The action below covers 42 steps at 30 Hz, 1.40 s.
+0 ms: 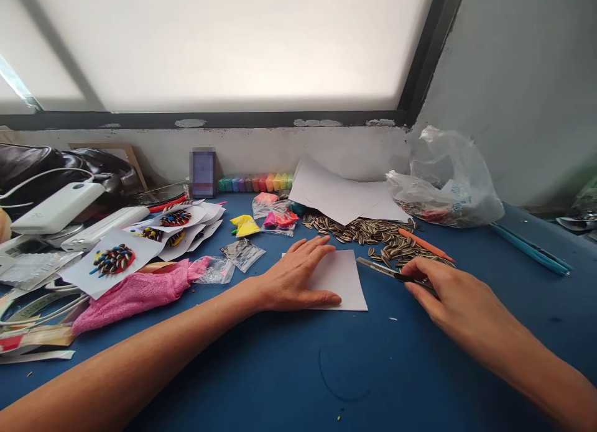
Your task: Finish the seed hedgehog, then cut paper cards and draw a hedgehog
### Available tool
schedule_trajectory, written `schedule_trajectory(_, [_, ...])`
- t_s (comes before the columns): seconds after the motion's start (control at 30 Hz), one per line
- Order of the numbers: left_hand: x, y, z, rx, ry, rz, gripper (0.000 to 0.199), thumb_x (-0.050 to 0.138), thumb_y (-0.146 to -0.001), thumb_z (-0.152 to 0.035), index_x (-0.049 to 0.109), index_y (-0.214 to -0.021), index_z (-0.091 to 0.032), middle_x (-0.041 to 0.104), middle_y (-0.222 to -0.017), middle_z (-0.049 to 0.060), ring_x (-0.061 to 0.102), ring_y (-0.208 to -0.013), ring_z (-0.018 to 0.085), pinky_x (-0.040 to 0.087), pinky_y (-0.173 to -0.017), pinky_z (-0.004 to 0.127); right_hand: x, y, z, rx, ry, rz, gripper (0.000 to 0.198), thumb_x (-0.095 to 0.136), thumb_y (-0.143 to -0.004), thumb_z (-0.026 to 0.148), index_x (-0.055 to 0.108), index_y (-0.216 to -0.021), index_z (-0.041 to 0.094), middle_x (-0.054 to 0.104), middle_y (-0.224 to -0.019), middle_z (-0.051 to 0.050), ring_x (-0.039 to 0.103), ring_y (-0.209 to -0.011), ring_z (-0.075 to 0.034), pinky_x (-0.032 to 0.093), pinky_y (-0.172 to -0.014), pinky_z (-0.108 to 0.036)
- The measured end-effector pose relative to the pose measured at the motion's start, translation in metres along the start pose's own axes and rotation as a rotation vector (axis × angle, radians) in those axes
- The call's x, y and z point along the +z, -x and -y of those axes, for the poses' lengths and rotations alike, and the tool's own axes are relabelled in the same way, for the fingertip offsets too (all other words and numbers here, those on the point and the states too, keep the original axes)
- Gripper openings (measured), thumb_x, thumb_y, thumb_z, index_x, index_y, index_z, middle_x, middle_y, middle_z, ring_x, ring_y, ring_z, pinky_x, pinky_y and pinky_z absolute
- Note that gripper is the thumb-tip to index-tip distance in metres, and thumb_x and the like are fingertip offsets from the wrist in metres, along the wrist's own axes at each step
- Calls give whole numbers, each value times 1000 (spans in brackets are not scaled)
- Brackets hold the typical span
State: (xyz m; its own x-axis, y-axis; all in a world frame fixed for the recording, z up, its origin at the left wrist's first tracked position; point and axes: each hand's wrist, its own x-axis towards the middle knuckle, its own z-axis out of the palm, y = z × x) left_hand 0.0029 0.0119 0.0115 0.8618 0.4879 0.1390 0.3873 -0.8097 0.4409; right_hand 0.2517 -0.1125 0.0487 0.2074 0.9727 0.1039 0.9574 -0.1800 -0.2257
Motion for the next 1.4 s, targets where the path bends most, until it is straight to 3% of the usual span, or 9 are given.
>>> schedule_trajectory(0.3, [0,2,1,42,16,-67,68,68,-82,-59,45,-132,-19,42,-153,20,33,-147,35,19,-123,56,2,1,4,-36,-66,3,22,46,-84,31,66,-87,25,74,-91,-7,70,-77,-26,52,-64,-39])
schedule_trajectory(0.63, [3,1,2,33,6,-96,73,71,-81,-56,42,-135,-16,49,-147,20,45,-140,32,17,-124,53,6,-1,1,-99,-74,92,20,49,-85,27,68,-90,24,72,-99,-6,70,-85,-24,55,-73,-38])
schedule_trajectory(0.73, [3,1,4,27,-32,-127,83,69,-82,-58,36,-145,-14,39,-155,20,36,-146,33,17,-124,53,3,-1,-1,-137,-91,143,18,51,-85,25,69,-89,25,71,-96,-6,68,-83,-23,55,-74,-38])
schedule_trajectory(0.87, [-4,1,1,139,-123,-35,76,54,-96,-56,23,-157,-24,19,-166,8,12,-154,30,7,-125,51,1,-1,-6,-226,-97,193,19,50,-85,21,69,-88,24,70,-95,-6,66,-87,-23,54,-79,-39])
schedule_trajectory(1.03, [-6,2,-1,209,-113,187,61,35,-103,-57,28,-157,-29,19,-165,2,10,-154,27,10,-125,48,2,-1,-5,-290,-98,175,21,48,-87,20,69,-88,24,69,-93,-6,66,-86,-22,53,-78,-38])
schedule_trajectory(1.23, [-8,1,7,52,-209,206,62,27,-105,-56,23,-158,-23,15,-166,6,7,-154,29,7,-124,50,3,-1,2,-308,-102,116,22,47,-90,25,69,-92,24,69,-95,-7,67,-88,-23,55,-78,-39])
schedule_trajectory(1.4, [-9,1,3,173,-169,241,52,22,-108,-48,25,-157,-33,12,-167,-3,0,-155,24,3,-125,48,6,-2,-4,-319,-62,171,25,46,-89,22,70,-94,22,70,-95,-9,68,-88,-24,56,-78,-41])
